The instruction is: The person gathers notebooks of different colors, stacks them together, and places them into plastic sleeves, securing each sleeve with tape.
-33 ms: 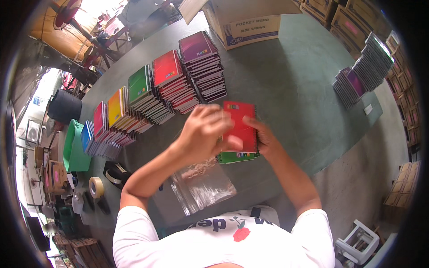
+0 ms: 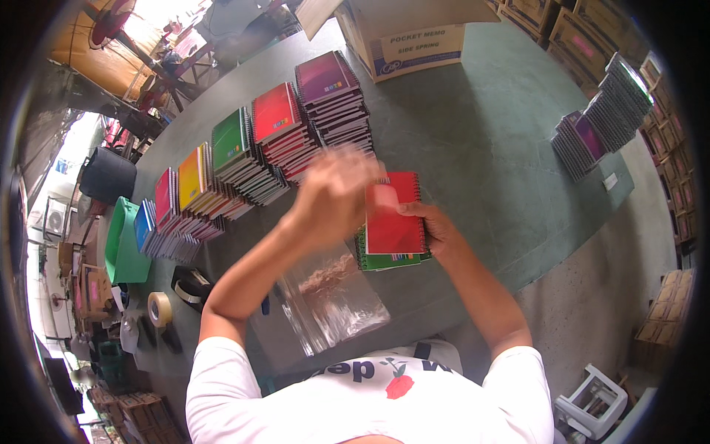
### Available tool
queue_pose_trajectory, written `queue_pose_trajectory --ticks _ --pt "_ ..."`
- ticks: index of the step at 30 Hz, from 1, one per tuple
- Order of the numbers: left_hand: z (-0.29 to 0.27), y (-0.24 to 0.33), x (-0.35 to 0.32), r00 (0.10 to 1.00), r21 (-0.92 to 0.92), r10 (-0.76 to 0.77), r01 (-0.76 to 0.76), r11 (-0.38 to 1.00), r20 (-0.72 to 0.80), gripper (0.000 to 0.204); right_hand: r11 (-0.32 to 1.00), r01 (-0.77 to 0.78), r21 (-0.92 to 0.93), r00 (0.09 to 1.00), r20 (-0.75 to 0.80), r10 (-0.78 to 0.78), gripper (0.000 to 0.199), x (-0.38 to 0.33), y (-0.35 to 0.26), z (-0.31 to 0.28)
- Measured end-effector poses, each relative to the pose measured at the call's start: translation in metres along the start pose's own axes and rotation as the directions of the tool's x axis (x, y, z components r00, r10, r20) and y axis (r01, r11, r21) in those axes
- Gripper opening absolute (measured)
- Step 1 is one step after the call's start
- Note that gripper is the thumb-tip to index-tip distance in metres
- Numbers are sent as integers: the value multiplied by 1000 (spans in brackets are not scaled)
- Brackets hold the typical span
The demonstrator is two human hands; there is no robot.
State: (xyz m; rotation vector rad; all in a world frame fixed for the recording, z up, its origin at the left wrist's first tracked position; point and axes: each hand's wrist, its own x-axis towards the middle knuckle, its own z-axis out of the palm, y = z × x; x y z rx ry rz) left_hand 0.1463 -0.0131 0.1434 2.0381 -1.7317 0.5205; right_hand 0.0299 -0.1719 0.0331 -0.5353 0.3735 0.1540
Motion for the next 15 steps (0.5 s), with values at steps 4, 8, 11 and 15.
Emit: queue_pose_trajectory --ticks 4,8,11,15 --pt "36 -132 41 949 427 -56 192 884 -311 31 998 -57 37 993 109 53 49 -3 -15 -4" --pt "31 -128 41 989 370 -112 142 918 -100 29 995 11 102 1000 -10 -10 50 -2 -32 -20" --pt "21 -32 36 992 519 128 -115 847 11 15 982 34 185 997 60 -46 50 4 -41 -23" --pt "21 15 65 926 32 61 -78 996 372 32 996 -93 3 994 58 92 53 13 -42 -49"
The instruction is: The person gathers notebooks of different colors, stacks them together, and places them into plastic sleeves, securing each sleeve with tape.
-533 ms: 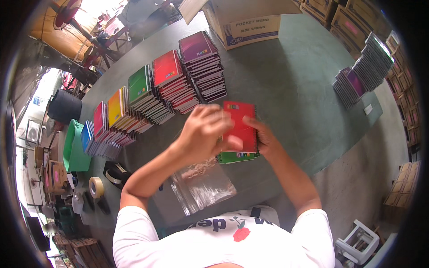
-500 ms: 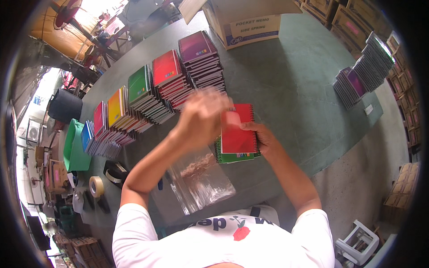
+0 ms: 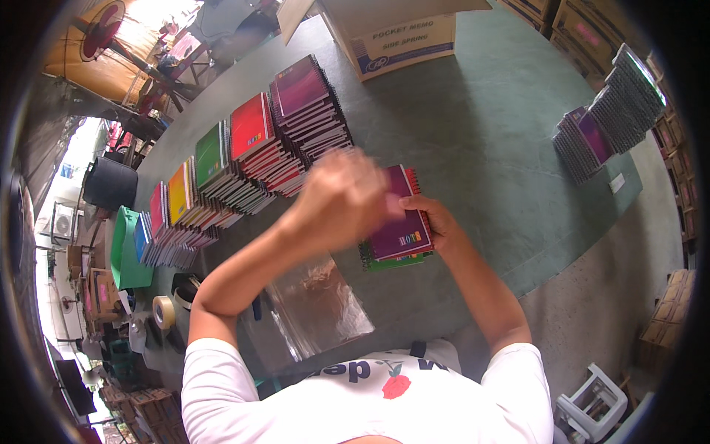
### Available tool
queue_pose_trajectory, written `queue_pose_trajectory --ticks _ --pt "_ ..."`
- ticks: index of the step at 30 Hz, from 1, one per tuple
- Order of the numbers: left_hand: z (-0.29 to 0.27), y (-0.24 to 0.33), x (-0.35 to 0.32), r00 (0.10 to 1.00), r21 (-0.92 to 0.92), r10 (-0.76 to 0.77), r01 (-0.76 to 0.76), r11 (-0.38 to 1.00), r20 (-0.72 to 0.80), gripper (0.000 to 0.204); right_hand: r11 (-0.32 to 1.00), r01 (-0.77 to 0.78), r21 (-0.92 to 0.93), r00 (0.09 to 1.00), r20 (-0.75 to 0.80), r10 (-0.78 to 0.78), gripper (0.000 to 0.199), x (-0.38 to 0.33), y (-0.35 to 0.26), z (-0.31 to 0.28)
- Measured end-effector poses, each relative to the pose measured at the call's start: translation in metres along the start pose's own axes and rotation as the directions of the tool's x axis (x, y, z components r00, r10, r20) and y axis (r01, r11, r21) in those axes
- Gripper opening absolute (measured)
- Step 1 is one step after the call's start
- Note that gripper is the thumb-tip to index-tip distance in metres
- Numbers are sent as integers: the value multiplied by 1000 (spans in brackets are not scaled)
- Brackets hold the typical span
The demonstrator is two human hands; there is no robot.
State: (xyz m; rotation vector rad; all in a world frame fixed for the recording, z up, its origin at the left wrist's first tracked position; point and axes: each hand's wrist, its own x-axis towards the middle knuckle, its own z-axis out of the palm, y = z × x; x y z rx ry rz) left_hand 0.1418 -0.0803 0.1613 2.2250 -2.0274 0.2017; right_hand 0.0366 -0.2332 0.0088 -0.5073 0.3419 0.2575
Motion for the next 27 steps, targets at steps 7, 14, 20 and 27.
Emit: queue_pose_trajectory --ticks 7,14,20,27 --pt "42 -145 8 890 265 -300 398 879 -342 28 953 34 -300 997 -61 -54 63 2 10 1" --pt "22 44 -65 992 111 -72 60 992 103 29 982 -52 181 981 193 17 68 1 26 24" --pt "64 75 -201 948 -238 -232 179 955 -218 65 940 -341 -16 928 156 340 48 -1 81 63" --pt "67 90 -313 622 -772 -735 315 551 -271 72 742 -41 -669 990 75 123 66 30 175 130"
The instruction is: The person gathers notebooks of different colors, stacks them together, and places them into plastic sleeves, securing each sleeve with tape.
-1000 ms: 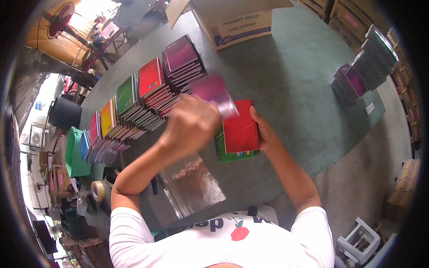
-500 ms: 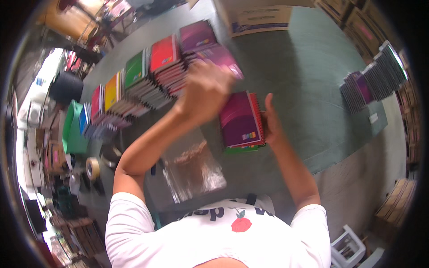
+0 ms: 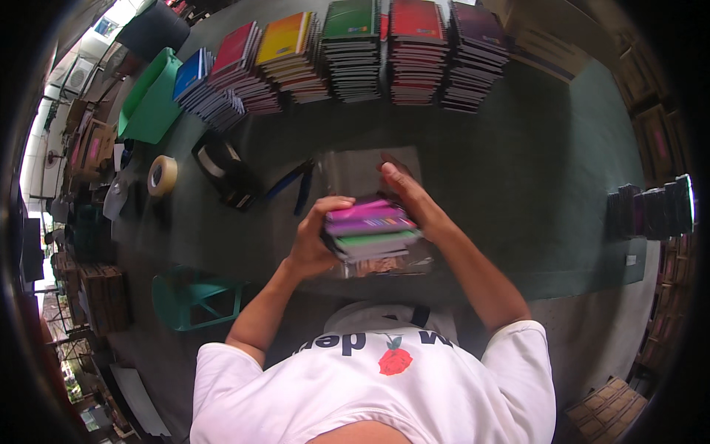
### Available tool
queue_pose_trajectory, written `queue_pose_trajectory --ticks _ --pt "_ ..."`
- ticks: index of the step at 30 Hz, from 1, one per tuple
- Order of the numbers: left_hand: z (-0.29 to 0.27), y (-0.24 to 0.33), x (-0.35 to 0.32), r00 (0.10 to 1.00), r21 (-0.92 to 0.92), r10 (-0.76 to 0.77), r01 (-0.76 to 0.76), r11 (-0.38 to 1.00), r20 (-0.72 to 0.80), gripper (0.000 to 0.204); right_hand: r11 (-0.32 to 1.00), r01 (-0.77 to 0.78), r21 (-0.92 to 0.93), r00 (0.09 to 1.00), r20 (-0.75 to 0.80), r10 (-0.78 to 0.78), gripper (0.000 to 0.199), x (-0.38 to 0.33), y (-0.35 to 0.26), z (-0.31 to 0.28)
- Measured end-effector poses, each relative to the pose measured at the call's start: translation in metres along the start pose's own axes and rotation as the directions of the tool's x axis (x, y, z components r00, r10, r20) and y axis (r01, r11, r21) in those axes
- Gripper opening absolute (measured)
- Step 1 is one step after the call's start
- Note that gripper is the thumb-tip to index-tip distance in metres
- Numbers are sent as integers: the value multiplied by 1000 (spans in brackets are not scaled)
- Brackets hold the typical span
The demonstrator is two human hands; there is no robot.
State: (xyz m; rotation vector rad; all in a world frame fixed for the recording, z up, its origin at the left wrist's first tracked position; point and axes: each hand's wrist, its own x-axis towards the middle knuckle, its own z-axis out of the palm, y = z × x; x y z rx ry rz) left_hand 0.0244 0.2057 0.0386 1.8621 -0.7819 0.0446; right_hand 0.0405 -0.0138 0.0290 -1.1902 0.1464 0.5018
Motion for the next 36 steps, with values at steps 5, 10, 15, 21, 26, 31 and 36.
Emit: queue_pose_trajectory --ticks 5,10,15,21,26,31,36 --pt "-10 -57 -85 865 -368 -493 431 824 -90 74 -303 197 -932 860 312 -403 72 -1 90 -7" --pt "-26 -41 -59 794 -383 -608 569 728 24 95 346 478 -807 822 273 -500 114 -10 61 8" --pt "-7 -42 -42 954 -623 -299 233 747 -1 108 735 601 -312 788 80 -611 126 -7 49 60" --pt "7 -47 -37 954 -487 -282 201 850 -98 102 698 634 -332 741 2 -672 104 8 77 53" --pt "10 -57 -40 974 -324 -214 177 929 -80 94 713 622 -324 732 -84 -677 97 9 84 54" --pt "8 -69 -45 976 -248 -217 209 946 -2 88 601 644 -474 659 -55 -750 92 11 107 47" --pt "39 -89 -53 976 -255 -218 213 943 10 84 444 539 -716 718 114 -687 77 10 127 -3"
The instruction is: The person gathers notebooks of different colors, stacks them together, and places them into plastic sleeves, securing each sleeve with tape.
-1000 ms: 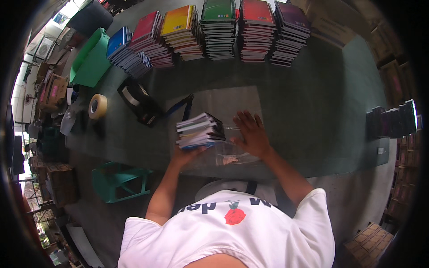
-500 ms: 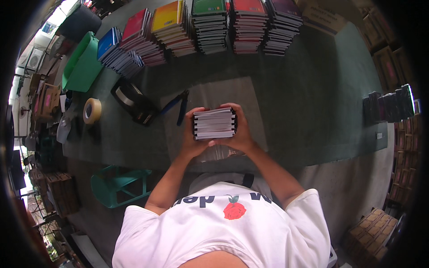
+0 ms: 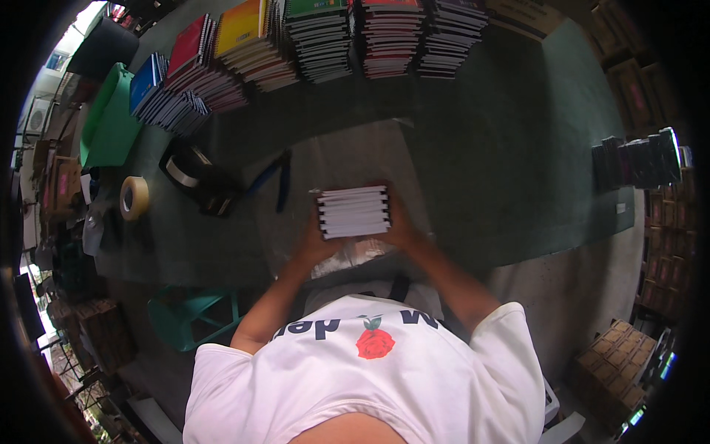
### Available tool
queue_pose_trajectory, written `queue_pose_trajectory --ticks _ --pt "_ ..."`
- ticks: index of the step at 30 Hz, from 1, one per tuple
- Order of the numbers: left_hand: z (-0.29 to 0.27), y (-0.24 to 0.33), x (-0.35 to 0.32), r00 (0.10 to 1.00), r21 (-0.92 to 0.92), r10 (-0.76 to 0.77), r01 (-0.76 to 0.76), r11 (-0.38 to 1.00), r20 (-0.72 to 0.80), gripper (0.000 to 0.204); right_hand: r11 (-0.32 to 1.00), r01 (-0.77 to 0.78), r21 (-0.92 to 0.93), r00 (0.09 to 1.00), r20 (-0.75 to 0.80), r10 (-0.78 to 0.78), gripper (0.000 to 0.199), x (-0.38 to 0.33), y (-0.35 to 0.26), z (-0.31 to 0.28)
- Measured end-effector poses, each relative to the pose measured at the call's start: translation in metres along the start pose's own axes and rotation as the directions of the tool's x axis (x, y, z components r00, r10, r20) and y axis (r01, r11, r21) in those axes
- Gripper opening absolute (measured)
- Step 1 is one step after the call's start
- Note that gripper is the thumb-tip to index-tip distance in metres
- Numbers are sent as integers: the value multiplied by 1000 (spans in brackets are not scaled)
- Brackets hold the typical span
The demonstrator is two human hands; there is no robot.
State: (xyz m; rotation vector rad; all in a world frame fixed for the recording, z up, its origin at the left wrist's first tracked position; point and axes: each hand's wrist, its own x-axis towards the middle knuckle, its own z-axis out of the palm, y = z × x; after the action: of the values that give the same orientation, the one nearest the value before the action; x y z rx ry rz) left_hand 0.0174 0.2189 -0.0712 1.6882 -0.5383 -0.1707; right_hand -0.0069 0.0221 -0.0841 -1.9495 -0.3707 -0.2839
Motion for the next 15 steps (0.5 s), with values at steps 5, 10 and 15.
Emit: queue_pose_trajectory --ticks 5,10,15 --pt "24 5 9 994 38 17 -21 999 112 81 917 -192 348 971 -70 230 71 -25 9 -19" --pt "8 37 20 969 -63 -194 205 977 154 78 861 -430 272 903 132 410 76 11 -39 -32" --pt "-11 77 51 797 -293 -550 603 742 248 66 766 -628 -136 735 219 642 82 52 -57 -41"
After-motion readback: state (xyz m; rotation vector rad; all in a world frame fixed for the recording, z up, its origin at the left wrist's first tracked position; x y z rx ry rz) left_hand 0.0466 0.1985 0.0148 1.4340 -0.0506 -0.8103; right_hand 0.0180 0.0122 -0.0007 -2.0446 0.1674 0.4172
